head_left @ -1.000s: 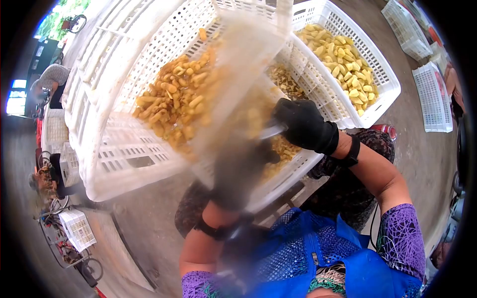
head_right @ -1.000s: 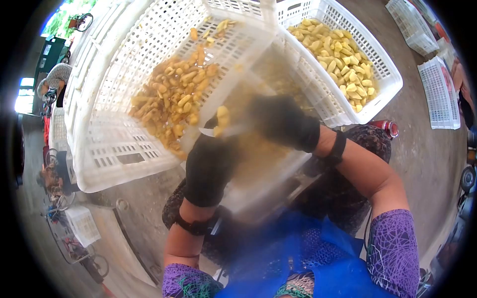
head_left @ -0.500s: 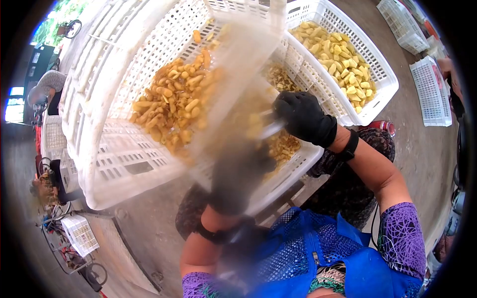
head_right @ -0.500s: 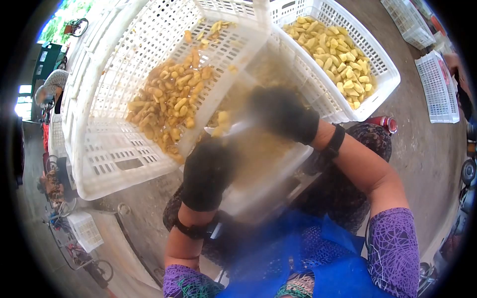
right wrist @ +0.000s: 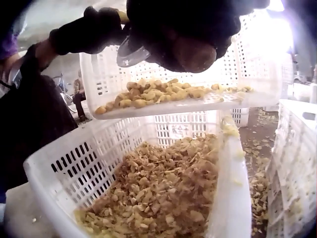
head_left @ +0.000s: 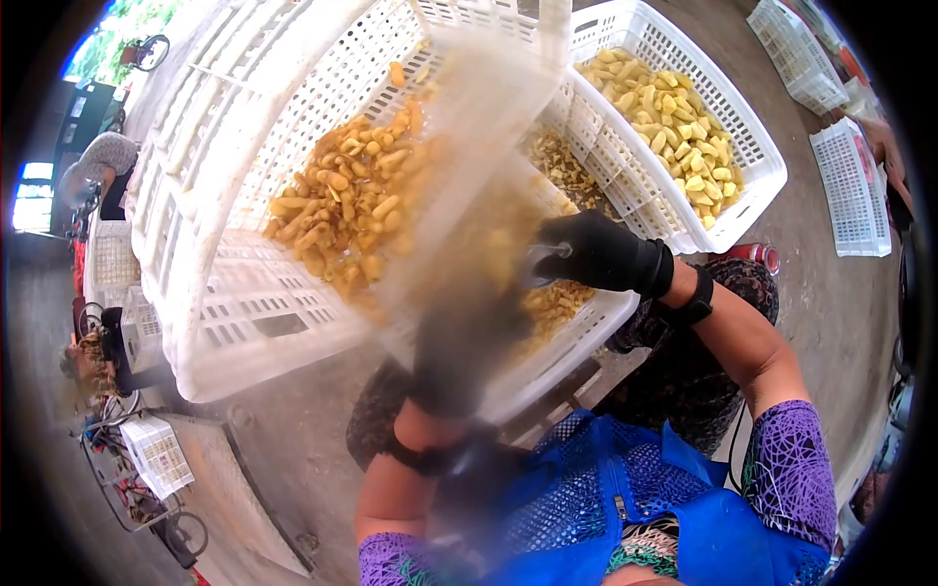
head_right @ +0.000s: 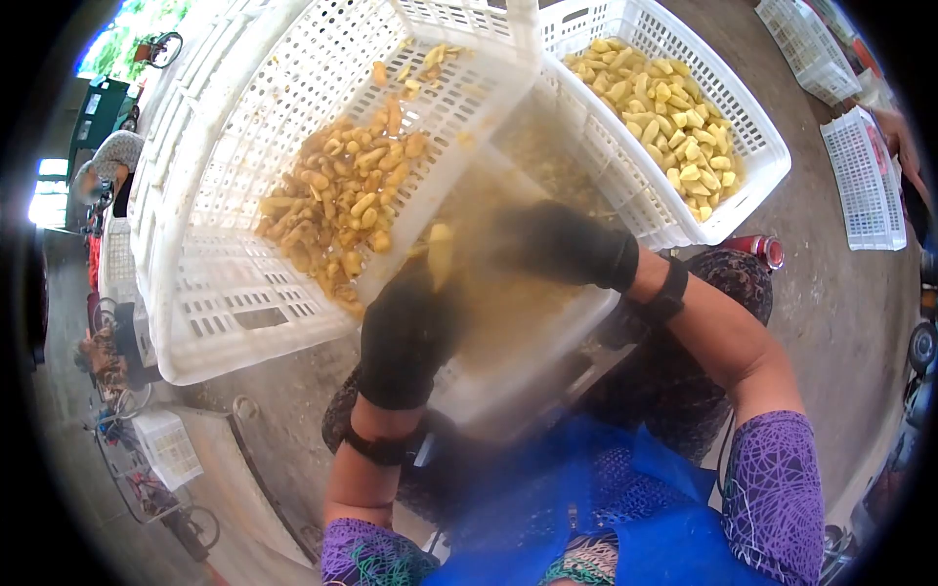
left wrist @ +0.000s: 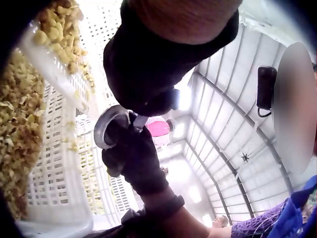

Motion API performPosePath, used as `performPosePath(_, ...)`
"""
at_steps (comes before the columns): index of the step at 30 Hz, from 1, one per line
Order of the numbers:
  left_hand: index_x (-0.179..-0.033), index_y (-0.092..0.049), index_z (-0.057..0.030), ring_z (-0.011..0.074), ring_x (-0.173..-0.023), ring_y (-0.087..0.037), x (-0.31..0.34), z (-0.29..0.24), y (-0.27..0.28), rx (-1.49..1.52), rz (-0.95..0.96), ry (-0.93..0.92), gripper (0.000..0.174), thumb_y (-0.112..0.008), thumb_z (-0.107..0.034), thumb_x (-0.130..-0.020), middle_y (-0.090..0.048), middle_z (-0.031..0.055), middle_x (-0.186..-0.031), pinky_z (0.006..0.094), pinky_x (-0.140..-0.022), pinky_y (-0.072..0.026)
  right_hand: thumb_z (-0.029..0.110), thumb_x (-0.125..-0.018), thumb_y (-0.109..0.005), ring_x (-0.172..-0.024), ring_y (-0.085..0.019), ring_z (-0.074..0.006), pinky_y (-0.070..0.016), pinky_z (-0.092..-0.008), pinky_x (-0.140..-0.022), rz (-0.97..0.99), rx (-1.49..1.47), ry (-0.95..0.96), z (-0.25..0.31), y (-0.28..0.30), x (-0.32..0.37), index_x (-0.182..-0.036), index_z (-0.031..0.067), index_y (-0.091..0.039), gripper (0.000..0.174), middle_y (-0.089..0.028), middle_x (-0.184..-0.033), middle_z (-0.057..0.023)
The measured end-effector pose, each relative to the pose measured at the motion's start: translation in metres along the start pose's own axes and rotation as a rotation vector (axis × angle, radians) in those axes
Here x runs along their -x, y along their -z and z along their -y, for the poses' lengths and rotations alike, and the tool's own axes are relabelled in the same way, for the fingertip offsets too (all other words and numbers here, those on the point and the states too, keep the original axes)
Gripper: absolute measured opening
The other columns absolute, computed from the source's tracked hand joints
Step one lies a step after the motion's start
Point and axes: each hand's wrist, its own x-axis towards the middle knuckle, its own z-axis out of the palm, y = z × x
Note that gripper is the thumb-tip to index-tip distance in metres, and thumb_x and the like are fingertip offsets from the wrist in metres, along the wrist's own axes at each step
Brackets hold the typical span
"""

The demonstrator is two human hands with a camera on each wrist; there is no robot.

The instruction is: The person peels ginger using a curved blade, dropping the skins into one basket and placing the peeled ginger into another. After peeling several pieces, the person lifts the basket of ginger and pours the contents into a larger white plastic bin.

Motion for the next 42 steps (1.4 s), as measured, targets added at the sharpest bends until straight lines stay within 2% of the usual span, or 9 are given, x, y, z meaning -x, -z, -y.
performPosePath(5, -0.106, -0.061, -0.0029, 0.0285, -0.089, -0.061, -0.005, -0.003, 0.002, 0.028, 0.055, 0.094, 0.026, -0.063, -0.011, -0.082, -0.063, 0.014, -0.1, 0.0338, -0.075, -0.0506, 0.016, -0.079, -0.073, -0.068, -0.06, -0.0319, -0.0484, -0.0343, -0.063, 0.056, -0.203, -0.09, -0.001, 0.003, 0.004, -0.086, 0.0025, -0.059, 0.021, -0.061, -0.076, -0.0159)
performPosePath(9, -0.106, -0.061, -0.0037, 0.0278, -0.088, -0.06, 0.003, 0.007, -0.008, 0.369, -0.023, 0.132, 0.026, -0.064, -0.011, -0.081, -0.061, 0.013, -0.101, 0.0345, -0.072, -0.0503, 0.012, -0.077, -0.068, -0.069, -0.06, -0.0309, -0.0482, -0.0361, -0.06, -0.025, 0.135, 0.008, -0.001, 0.0, 0.005, -0.086, 0.0064, -0.06, 0.013, -0.06, -0.08, -0.0112)
performPosePath(17, -0.073, -0.052, -0.0066, 0.0283, -0.07, -0.048, 0.0, 0.002, -0.011, 0.061, 0.032, -0.121, 0.011, -0.063, -0.011, -0.072, -0.047, 0.0106, -0.074, 0.0422, -0.065, -0.039, 0.007, -0.069, -0.061, -0.068, -0.058, -0.0287, -0.0471, -0.0394, -0.058, -0.028, 0.508, -0.07, -0.005, -0.008, 0.01, -0.083, 0.0111, -0.056, 0.015, -0.056, -0.08, -0.0071)
performPosePath(26, -0.085, -0.058, -0.0041, 0.027, -0.07, -0.052, 0.011, -0.011, -0.006, 0.382, 0.108, 0.193, 0.015, -0.065, -0.012, -0.075, -0.054, 0.0105, -0.072, 0.0406, -0.064, -0.0429, 0.009, -0.073, -0.061, -0.069, -0.06, -0.0294, -0.0478, -0.04, -0.058, -0.072, 0.6, -0.043, -0.02, -0.003, 0.011, -0.085, 0.0102, -0.055, 0.013, -0.057, -0.082, -0.0083)
performPosePath(29, -0.085, -0.059, -0.004, 0.0251, -0.069, -0.055, 0.005, -0.017, 0.01, 0.221, -0.006, 0.2, 0.015, -0.066, -0.014, -0.076, -0.057, 0.0101, -0.076, 0.0399, -0.062, -0.044, 0.011, -0.078, -0.061, -0.068, -0.06, -0.0315, -0.0475, -0.0418, -0.058, 0.036, 0.648, -0.329, -0.03, 0.006, 0.016, -0.088, 0.0094, -0.056, 0.011, -0.058, -0.08, -0.0107)
performPosePath(32, -0.087, -0.059, -0.0046, 0.0242, -0.07, -0.056, 0.014, 0.01, -0.004, -0.07, -0.029, -0.099, 0.017, -0.067, -0.016, -0.077, -0.056, 0.0101, -0.077, 0.038, -0.062, -0.0446, 0.023, -0.082, -0.066, -0.066, -0.06, -0.0339, -0.0464, -0.041, -0.057, -0.135, 0.461, -0.224, -0.028, 0.001, 0.018, -0.089, 0.0075, -0.059, 0.019, -0.059, -0.079, -0.0127)
performPosePath(35, -0.087, -0.059, -0.0048, 0.0235, -0.072, -0.056, 0.0, -0.007, -0.003, 0.251, 0.0, 0.171, 0.014, -0.066, -0.016, -0.081, -0.056, 0.0091, -0.08, 0.0363, -0.064, -0.0465, 0.027, -0.081, -0.069, -0.065, -0.059, -0.0339, -0.0468, -0.0397, -0.057, -0.2, 0.25, -0.23, -0.014, 0.001, 0.011, -0.085, 0.0063, -0.059, 0.024, -0.059, -0.079, -0.0118)
performPosePath(38, -0.09, -0.059, -0.0028, 0.0212, -0.077, -0.058, -0.004, -0.002, -0.003, -0.132, 0.004, -0.14, 0.009, -0.061, -0.009, -0.085, -0.058, 0.0084, -0.085, 0.0349, -0.066, -0.0502, 0.019, -0.079, -0.069, -0.065, -0.06, -0.0322, -0.0477, -0.0386, -0.058, -0.253, 0.36, -0.061, 0.008, 0.007, 0.0, -0.083, 0.0074, -0.059, 0.016, -0.058, -0.077, -0.0101)
performPosePath(42, -0.087, -0.06, -0.0018, 0.0196, -0.078, -0.059, -0.01, -0.01, -0.013, 0.253, 0.018, 0.037, 0.007, -0.058, -0.008, -0.087, -0.057, 0.0081, -0.08, 0.035, -0.069, -0.051, 0.013, -0.076, -0.066, -0.063, -0.059, -0.0307, -0.0474, -0.0383, -0.057, -0.188, 0.502, -0.023, 0.003, 0.005, 0.008, -0.082, 0.0097, -0.058, 0.01, -0.057, -0.077, -0.0084)
